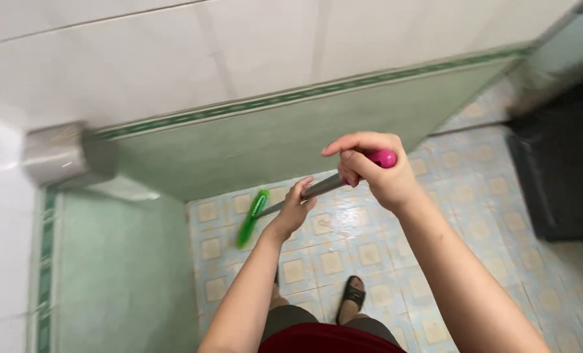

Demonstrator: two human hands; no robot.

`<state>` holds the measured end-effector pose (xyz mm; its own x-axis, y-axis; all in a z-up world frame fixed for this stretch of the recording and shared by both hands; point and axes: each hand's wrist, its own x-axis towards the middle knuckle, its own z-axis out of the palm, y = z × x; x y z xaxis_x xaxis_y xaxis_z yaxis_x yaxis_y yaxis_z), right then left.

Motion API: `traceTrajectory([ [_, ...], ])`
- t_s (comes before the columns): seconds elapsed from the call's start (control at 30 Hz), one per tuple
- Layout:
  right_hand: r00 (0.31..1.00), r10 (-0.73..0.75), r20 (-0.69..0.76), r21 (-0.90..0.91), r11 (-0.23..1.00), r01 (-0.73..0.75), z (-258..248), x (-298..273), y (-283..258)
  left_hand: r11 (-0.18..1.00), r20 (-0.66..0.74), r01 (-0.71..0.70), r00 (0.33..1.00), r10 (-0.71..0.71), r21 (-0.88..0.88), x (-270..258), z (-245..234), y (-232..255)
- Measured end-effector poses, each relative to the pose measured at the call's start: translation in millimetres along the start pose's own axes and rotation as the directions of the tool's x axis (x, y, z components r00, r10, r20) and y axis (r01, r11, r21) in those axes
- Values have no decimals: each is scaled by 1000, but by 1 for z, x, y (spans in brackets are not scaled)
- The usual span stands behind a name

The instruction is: Scrubbing the bathroom floor tiles with a long-handled brush.

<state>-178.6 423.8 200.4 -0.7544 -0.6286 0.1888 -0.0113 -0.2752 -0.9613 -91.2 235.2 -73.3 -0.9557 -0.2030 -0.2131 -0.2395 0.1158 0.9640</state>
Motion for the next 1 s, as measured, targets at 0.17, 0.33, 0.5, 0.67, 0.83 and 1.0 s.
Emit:
traceTrajectory([
  [0.17, 996, 41, 82, -227, 974, -22, -116, -53, -67, 987, 260, 51, 966, -9, -155, 19, 151, 72],
  [0.33, 983, 91, 157, -394, 919, -22, -173, -87, -114, 994, 390, 18, 921, 25, -105, 46, 276, 83],
  [0.5, 973, 108, 204, -489, 872, 6, -177, -95, -108, 950, 303, -275, 902, 308, -147, 33, 312, 141],
  [0.67, 973, 62, 222, -401, 916, 33, -168, -77, -91, 960, 158, -277, 947, 278, -30, 28, 271, 175],
  [0.83, 969, 11, 246, -271, 961, 58, -144, -52, -72, 944, 64, -20, 998, -2, 329, 30, 186, 153],
  [1.0, 977, -11, 212, -62, 998, 25, -88, -12, -10, 829, -115, -101, 974, 196, 549, 26, 71, 61],
])
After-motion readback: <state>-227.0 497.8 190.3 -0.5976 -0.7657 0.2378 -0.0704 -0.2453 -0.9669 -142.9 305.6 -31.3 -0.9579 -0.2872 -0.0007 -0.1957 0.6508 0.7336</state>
